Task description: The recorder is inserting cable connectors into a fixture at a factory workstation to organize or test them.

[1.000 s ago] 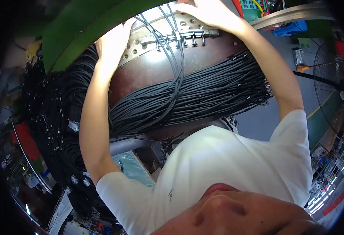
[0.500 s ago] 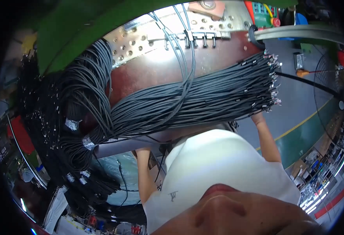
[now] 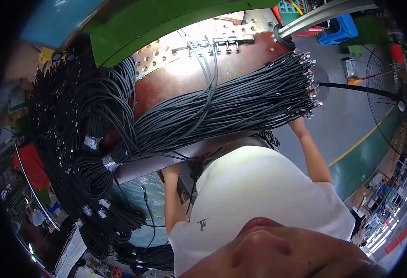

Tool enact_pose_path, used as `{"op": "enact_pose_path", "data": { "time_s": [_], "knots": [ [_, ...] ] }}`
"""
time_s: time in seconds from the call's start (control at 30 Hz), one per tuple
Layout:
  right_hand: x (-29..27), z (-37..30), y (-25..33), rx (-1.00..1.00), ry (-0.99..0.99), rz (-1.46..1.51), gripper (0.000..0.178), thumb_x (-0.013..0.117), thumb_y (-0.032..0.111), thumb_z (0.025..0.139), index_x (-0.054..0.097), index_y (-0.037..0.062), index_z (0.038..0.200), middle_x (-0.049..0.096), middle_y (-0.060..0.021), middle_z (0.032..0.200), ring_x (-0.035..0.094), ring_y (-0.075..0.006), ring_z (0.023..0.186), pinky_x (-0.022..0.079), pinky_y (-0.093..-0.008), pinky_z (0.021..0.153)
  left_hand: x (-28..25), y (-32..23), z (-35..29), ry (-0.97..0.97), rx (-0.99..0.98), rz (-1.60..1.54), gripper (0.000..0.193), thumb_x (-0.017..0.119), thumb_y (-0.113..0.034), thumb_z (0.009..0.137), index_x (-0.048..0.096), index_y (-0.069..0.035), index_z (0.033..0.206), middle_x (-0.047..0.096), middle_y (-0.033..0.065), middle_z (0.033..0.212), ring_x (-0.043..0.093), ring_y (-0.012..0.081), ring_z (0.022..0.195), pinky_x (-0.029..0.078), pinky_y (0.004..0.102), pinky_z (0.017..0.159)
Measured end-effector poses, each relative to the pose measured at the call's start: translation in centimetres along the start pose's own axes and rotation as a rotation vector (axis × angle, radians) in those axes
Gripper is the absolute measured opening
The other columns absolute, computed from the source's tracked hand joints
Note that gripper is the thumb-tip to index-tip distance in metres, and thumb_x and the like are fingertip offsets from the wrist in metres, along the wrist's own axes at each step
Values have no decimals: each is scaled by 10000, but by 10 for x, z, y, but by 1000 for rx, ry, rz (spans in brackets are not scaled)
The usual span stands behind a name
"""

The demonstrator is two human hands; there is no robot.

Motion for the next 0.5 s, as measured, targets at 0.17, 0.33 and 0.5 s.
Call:
{"op": "enact_pose_path", "data": {
  "time_s": [0.17,0.33,0.5],
  "knots": [
    [3,3,-6,5,-24,-11,373,584,43,775,576,51,1148,561,-181,1199,499,-363,1138,398,-417,964,38,15,-6,-421,139,455,382,478,-240,857,573,-87,1193,540,159,1252,492,346,1150,350,449,1002],
    [-77,9,-3,156,-136,-323,264,564,79,827,594,5,1078,590,-171,1123,552,-311,1064,421,-383,914,-41,-33,-27,59,108,-188,371,487,-218,868,557,-38,1185,561,195,1196,530,374,1090,385,408,977],
    [-160,104,138,-413,-438,-67,234,594,125,859,615,63,1084,635,-101,1027,633,-232,908,500,-312,771,-167,-121,-30,288,903,-1027,491,524,-234,888,445,11,1305,454,186,1348,467,340,1213,354,374,1010]
  ]
}}
Point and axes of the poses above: each hand's wrist, its own z-axis towards the middle knuckle, its own x-axis out of the palm, y = z × x, the point moved 1 cm from there along z, towards the middle knuckle
